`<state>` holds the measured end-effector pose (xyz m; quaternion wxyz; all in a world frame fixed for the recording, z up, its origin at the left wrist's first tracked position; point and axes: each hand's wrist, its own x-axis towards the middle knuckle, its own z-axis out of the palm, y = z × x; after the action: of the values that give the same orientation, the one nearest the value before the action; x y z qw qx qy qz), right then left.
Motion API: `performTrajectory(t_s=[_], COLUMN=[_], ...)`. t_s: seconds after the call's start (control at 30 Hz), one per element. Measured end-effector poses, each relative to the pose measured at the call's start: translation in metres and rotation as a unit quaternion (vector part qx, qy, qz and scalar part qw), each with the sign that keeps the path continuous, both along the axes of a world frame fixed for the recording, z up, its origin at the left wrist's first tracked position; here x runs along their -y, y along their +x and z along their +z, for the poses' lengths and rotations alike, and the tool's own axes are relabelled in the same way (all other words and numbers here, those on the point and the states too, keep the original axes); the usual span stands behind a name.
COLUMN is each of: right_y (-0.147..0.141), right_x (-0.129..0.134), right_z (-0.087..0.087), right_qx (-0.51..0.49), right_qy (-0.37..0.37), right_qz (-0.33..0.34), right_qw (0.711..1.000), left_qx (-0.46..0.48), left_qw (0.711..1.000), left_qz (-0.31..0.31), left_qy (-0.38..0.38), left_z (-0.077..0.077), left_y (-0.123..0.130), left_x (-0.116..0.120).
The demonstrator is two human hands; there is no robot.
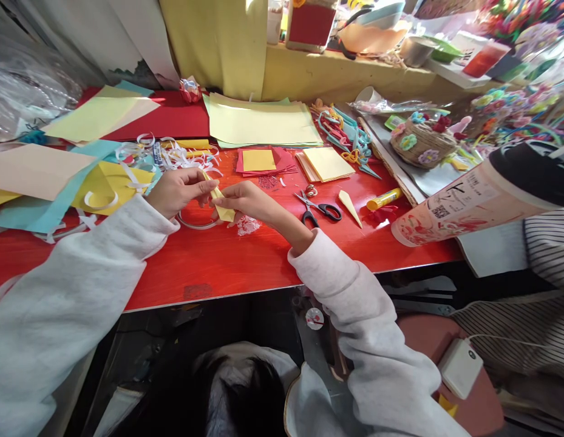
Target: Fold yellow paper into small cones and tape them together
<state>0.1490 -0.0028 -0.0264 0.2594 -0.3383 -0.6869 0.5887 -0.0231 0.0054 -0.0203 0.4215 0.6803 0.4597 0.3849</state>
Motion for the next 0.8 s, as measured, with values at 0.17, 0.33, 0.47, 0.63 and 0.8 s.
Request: performTrajectory(t_s=[0.17, 0.33, 0.47, 0.63, 0.8], right_y=[0.0009, 0.0000, -0.0021, -0.0009, -0.0004], right_x=[0.0004, 0.0015, 0.0015, 0.0009, 0.0012], right_z=[0.0000, 0.0020, 0.0001, -0.0006, 0.0017], right_qx=[0.011, 0.007, -0.030, -0.070, -0.062], right_qy=[-0.036, -0.037, -0.061, -0.102, -0.108], right_qz=[0.029, 0.021, -0.011, -0.002, 0.005], right_qw=[0.999, 0.999, 0.998, 0.992, 0.992], left_qx=[0.017, 0.056, 0.026, 0.013, 0.039], left_qw=[0.999, 0.998, 0.999, 0.999, 0.997], left_qz=[0.028, 0.021, 0.020, 0.030, 0.058], left_qy=[0.000, -0.024, -0.021, 0.008, 0.011], left_z=[-0.0016, -0.0054, -0.0039, -0.0045, -0.0050], left_y=[-0.0019, -0.0025, -0.0006, -0.0029, -0.0051], left_x=[-0.0023, -0.0054, -0.0042, -0.0061, -0.0081])
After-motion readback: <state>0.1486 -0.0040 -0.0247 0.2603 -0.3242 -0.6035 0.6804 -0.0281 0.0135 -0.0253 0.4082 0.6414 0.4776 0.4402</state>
